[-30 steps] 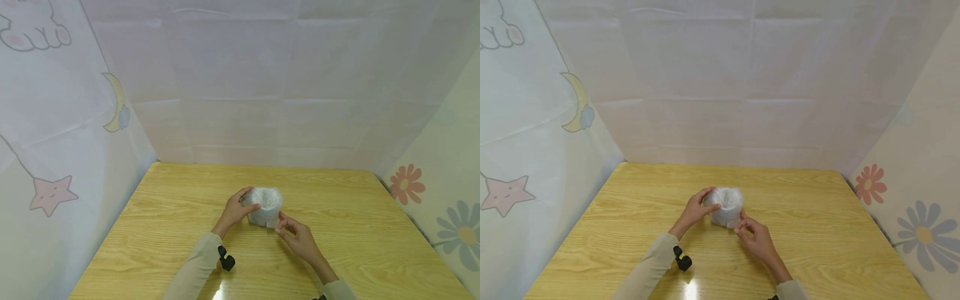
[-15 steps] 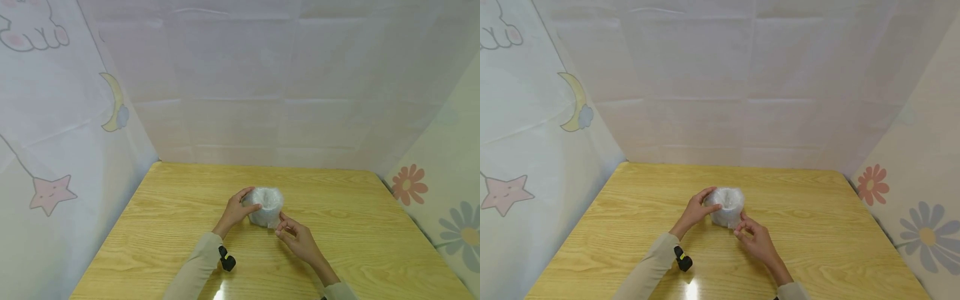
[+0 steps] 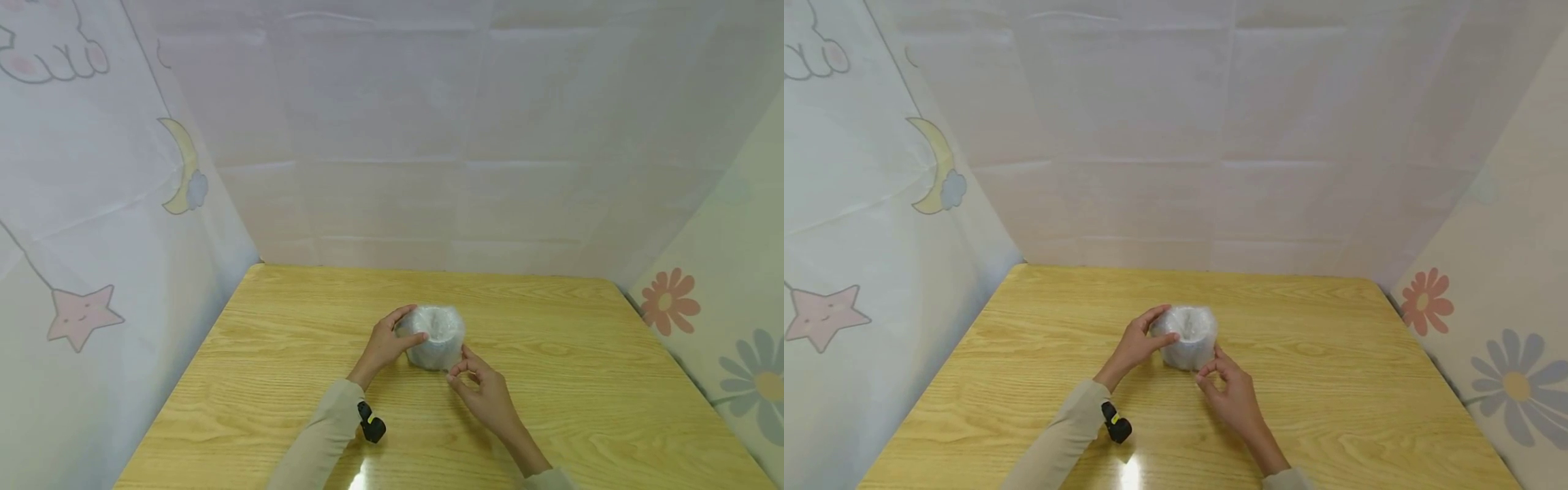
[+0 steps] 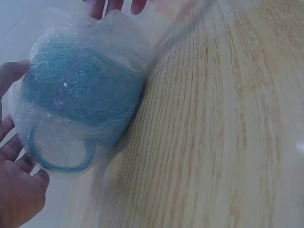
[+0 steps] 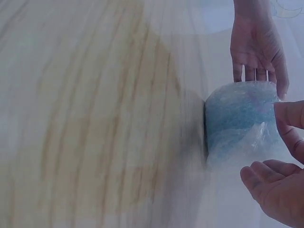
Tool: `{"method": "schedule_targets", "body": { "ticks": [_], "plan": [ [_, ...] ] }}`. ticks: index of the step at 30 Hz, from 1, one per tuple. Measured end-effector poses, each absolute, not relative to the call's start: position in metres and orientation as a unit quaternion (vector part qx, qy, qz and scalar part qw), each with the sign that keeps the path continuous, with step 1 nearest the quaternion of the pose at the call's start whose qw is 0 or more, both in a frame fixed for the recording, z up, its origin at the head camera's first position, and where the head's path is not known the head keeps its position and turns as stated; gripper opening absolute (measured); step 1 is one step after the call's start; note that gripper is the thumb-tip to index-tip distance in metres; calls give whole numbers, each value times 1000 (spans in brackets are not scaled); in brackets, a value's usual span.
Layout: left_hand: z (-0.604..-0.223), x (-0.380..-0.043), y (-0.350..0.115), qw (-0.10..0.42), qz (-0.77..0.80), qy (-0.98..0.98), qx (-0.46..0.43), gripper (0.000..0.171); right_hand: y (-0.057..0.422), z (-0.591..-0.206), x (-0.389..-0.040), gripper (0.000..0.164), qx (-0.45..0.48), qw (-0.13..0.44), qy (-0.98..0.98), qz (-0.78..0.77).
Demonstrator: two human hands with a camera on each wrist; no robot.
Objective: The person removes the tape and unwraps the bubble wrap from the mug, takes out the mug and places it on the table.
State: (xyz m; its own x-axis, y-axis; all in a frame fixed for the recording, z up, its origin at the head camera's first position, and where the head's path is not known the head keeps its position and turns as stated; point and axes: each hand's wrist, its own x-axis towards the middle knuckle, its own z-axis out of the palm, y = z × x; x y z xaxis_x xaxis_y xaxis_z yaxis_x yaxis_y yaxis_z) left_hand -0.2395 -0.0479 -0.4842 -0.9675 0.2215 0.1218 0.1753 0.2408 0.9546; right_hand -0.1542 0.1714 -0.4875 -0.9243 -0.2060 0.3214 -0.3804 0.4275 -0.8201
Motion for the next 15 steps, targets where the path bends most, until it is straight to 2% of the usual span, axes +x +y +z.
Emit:
{"method": "schedule_targets", "body": {
  "ticks": [8,15],
  "plan": [
    [-483,-238,-48,22,610,781,132,64,170,-485,-153,14,170,90,-849,492],
    [-452,-221,-49,28,614,775,144,62,168,-482,-151,18,179,106,-851,483]
  ]
}}
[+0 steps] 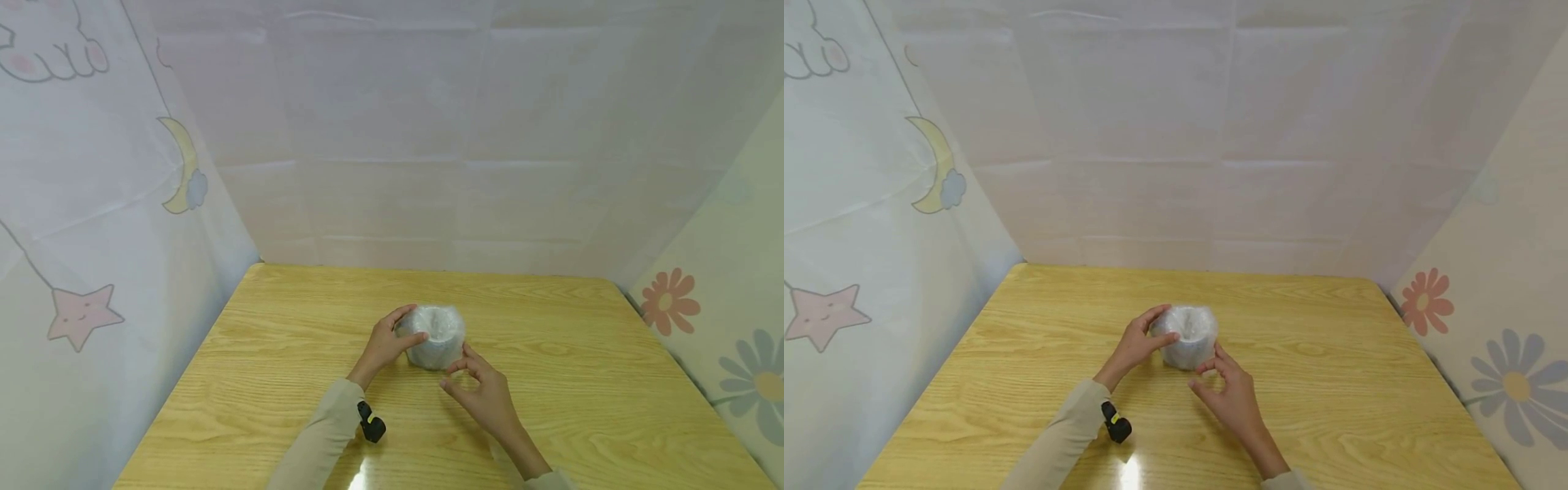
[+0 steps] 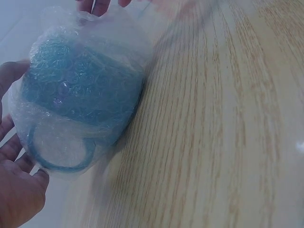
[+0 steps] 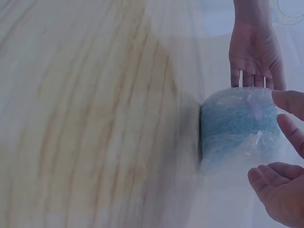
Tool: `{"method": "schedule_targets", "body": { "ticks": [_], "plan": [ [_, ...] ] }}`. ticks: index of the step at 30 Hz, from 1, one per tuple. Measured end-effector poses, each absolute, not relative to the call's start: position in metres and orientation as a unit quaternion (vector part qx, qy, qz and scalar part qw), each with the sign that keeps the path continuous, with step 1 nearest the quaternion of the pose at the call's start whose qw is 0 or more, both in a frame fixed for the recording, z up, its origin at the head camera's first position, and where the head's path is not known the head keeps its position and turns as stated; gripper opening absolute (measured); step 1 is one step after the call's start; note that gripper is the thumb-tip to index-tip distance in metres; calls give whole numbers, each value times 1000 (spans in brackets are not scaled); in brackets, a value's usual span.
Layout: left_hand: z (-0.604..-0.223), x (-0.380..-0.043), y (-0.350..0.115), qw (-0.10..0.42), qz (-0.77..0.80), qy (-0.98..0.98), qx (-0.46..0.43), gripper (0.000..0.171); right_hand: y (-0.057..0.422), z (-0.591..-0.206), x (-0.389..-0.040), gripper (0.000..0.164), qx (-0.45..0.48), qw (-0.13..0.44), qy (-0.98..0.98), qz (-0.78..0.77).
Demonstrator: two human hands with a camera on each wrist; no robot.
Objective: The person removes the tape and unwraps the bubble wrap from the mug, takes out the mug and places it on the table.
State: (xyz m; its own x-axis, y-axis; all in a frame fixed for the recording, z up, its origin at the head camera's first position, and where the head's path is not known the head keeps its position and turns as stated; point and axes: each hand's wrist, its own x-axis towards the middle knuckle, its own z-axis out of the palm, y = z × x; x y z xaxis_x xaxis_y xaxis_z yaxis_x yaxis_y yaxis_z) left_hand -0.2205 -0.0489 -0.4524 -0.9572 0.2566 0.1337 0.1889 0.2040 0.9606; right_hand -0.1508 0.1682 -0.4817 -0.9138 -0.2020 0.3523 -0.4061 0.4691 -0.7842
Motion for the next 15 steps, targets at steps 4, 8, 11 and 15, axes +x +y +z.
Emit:
{"method": "schedule_targets", "body": {
  "ticks": [4,8,11,15],
  "plan": [
    [-444,-215,-49,25,618,772,145,60,167,-479,-151,18,181,131,-851,476],
    [-450,-219,-49,25,620,771,143,60,166,-478,-154,19,183,172,-850,463],
    [-468,-230,-48,21,618,773,141,62,166,-478,-157,25,182,196,-847,459],
    [-484,-239,-48,16,617,775,137,63,166,-476,-161,44,180,216,-845,455]
  ]
}}
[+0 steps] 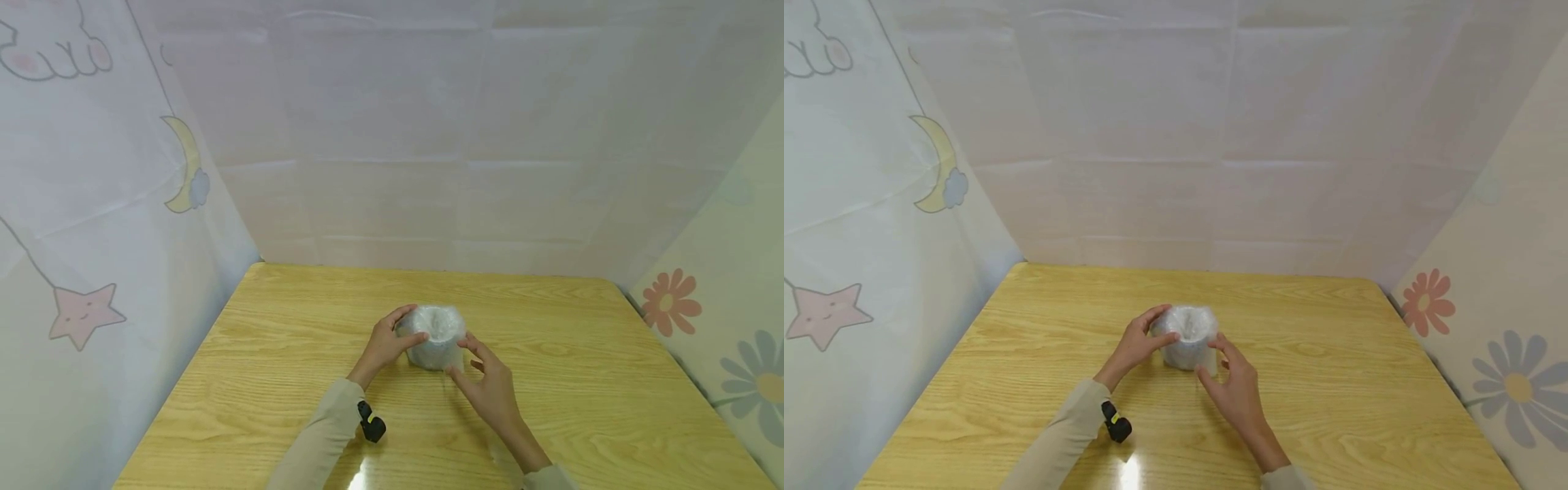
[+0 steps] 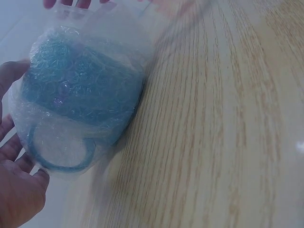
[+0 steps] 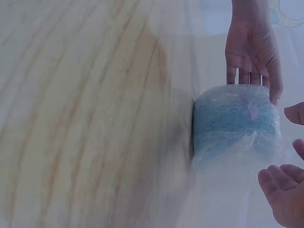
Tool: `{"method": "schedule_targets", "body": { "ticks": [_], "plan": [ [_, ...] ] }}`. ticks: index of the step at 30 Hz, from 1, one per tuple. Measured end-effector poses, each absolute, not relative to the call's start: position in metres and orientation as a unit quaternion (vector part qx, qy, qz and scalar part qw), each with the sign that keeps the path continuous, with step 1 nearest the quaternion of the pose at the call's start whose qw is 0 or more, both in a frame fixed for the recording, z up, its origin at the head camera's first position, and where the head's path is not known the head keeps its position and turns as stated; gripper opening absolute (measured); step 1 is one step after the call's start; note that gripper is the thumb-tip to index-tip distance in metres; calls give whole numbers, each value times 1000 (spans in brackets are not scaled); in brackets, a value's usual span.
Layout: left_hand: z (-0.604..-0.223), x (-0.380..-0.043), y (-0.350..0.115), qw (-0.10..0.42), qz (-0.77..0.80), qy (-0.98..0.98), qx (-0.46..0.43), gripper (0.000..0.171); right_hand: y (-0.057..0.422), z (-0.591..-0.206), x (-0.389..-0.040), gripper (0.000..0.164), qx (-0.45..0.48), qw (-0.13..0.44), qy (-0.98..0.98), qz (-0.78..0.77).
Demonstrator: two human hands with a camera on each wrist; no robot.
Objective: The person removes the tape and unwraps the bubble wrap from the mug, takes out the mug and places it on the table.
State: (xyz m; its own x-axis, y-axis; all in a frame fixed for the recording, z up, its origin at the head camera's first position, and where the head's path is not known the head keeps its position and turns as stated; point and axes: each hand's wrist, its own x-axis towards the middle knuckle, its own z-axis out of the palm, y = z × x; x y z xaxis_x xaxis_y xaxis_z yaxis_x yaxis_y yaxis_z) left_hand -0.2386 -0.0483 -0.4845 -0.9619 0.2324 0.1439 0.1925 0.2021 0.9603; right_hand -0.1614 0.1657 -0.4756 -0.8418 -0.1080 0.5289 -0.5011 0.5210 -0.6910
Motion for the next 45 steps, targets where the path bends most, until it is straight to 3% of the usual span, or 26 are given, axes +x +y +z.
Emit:
{"method": "schedule_targets", "body": {
  "ticks": [4,8,19,26,45],
  "plan": [
    [-485,-239,-49,16,617,775,135,63,167,-473,-165,57,180,225,-846,449],
    [-486,-239,-49,17,615,777,134,64,168,-472,-169,61,184,232,-847,441],
    [-484,-238,-47,19,623,771,133,63,170,-468,-183,55,233,274,-843,401],
    [-455,-222,-48,20,622,771,137,60,174,-464,-192,52,297,293,-846,332],
    [-448,-216,-49,24,627,765,145,61,174,-465,-205,50,330,325,-866,189]
  ]
}}
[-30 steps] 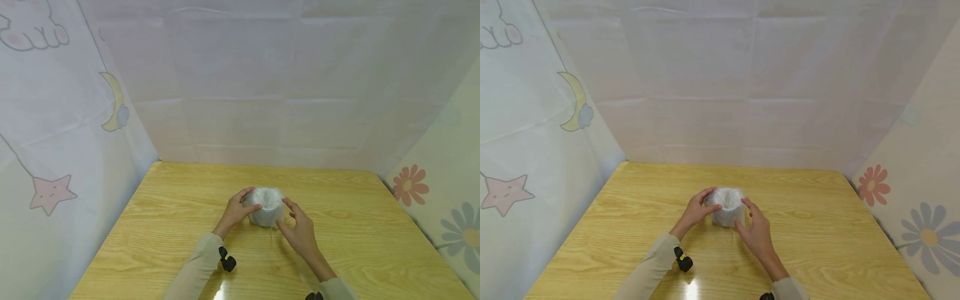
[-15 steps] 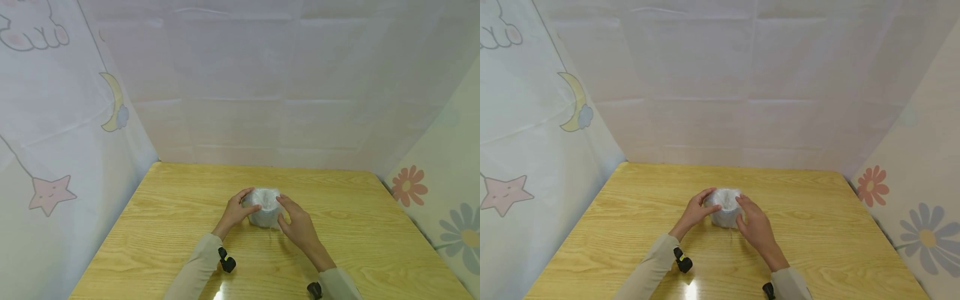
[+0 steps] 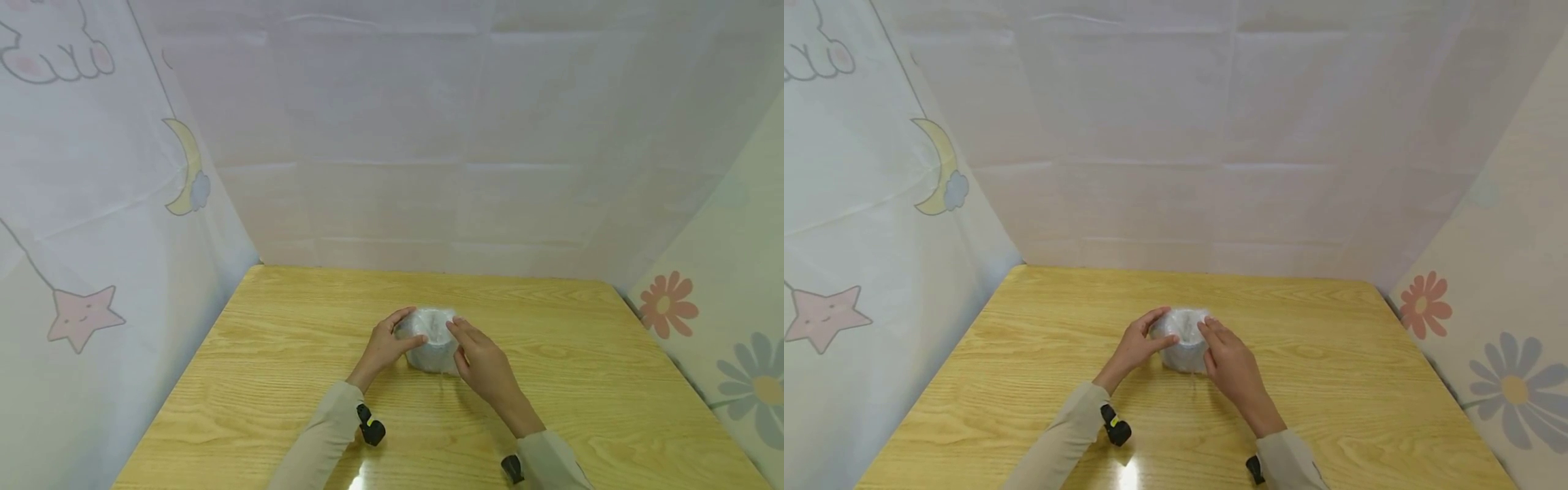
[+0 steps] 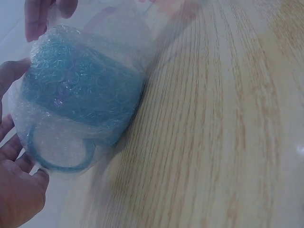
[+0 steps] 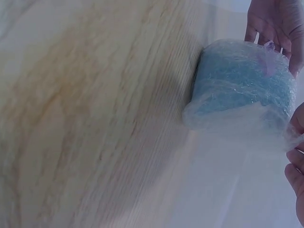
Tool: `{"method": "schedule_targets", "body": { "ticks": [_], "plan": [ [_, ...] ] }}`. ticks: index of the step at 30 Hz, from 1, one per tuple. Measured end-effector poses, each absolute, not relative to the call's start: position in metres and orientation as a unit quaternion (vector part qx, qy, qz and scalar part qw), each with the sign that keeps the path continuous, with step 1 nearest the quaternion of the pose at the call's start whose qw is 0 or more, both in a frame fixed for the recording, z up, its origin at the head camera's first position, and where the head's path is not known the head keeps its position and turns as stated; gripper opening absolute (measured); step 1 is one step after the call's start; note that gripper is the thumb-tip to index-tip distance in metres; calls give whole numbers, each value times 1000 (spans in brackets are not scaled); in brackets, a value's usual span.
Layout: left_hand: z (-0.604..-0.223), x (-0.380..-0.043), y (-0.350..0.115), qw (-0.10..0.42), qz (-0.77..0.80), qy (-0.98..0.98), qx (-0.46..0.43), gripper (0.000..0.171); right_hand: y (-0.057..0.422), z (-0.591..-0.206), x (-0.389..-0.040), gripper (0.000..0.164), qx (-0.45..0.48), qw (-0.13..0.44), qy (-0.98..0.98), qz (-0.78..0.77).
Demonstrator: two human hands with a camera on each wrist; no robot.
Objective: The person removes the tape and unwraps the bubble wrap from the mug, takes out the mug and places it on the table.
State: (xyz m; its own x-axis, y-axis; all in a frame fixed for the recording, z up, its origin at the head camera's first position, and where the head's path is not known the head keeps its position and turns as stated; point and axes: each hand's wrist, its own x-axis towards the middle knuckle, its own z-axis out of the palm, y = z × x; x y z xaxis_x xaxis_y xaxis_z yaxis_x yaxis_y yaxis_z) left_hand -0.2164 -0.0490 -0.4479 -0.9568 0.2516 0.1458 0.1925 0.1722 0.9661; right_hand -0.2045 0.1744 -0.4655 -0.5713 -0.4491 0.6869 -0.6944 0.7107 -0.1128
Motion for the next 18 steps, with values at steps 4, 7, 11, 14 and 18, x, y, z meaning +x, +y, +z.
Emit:
{"method": "schedule_targets", "body": {
  "ticks": [4,7,11,14,18],
  "plan": [
    [-447,-216,-49,26,623,769,143,61,174,-467,-207,46,330,327,-866,188],
    [-448,-216,-49,26,622,769,142,61,174,-467,-208,43,331,329,-864,187],
    [-448,-217,-49,24,622,770,141,61,174,-467,-209,39,333,329,-864,184],
    [-447,-217,-49,23,623,769,141,61,175,-467,-209,36,331,327,-867,181],
    [-447,-216,-49,24,627,766,141,61,175,-466,-208,33,331,322,-869,175]
  ]
}}
